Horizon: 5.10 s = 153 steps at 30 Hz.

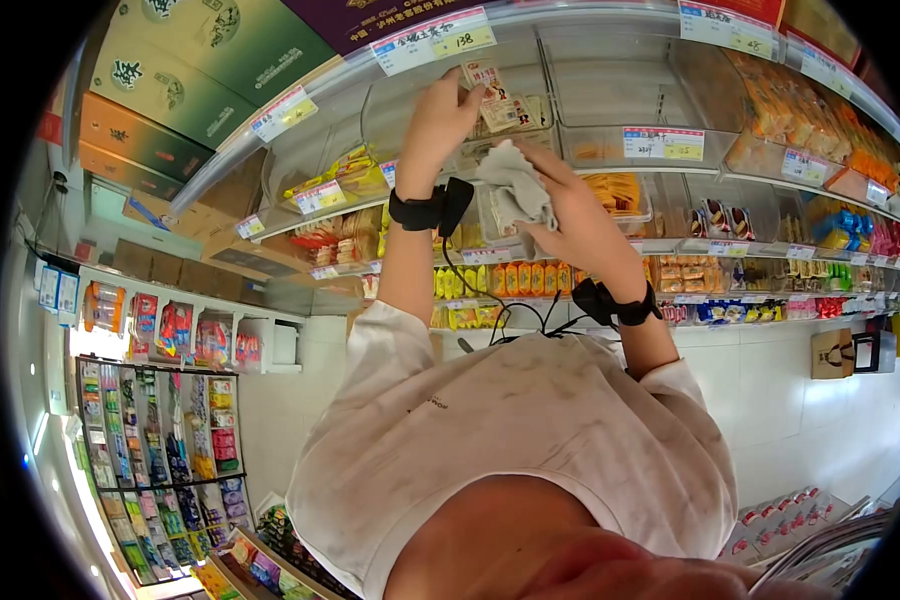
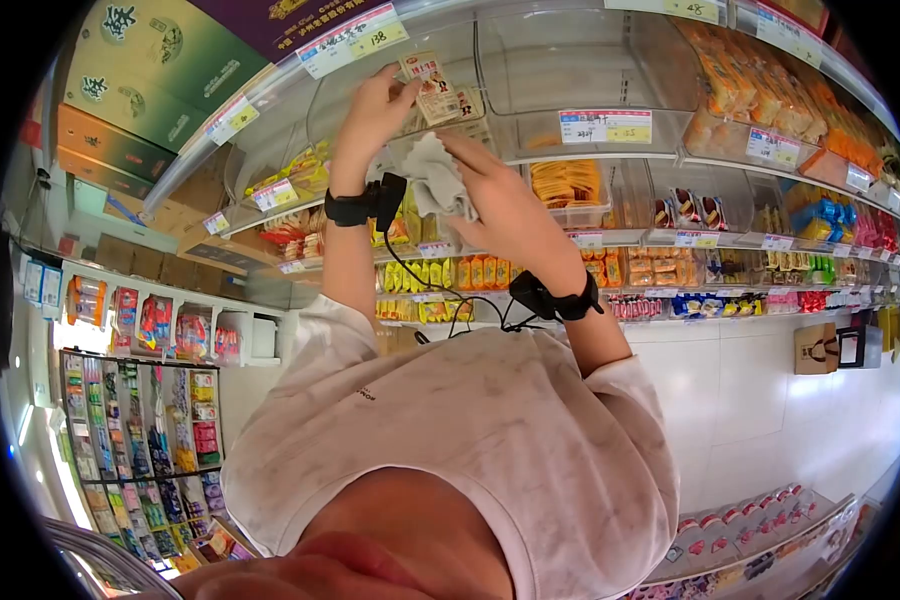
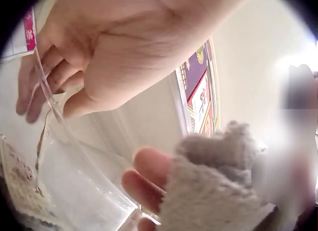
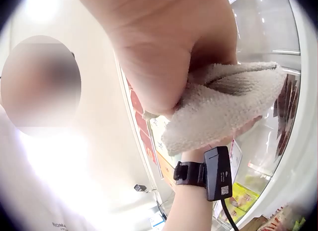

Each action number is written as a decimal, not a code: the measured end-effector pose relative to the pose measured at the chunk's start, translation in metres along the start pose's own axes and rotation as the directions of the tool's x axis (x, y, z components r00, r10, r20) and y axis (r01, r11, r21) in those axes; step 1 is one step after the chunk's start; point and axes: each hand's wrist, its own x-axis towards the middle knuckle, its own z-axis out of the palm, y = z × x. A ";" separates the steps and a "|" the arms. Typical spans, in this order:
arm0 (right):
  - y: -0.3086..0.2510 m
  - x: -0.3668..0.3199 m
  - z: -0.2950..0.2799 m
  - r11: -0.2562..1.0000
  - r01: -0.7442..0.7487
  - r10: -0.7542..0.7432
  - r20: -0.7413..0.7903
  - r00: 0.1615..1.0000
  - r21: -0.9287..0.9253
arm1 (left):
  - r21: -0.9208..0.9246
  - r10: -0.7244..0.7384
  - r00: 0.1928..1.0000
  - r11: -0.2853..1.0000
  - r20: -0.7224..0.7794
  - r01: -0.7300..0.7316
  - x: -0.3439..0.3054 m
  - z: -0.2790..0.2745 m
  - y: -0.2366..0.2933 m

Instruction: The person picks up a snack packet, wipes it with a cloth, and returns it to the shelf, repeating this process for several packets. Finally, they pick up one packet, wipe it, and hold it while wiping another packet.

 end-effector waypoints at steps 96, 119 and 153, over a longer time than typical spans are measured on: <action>0.225 -0.050 0.180 0.792 -0.206 0.469 0.356 0.808 -0.574 | 0.143 -0.043 0.911 0.990 0.411 -0.018 -0.230 0.114 -0.082; 0.165 -0.056 0.116 0.875 -0.326 0.391 0.125 0.912 -0.358 | -0.128 -0.228 0.950 0.957 0.212 0.259 -0.195 0.094 -0.074; -0.005 -0.080 0.072 0.738 -0.511 0.652 -0.270 0.708 0.441 | -0.566 0.036 0.929 0.801 0.369 0.194 -0.215 0.048 0.023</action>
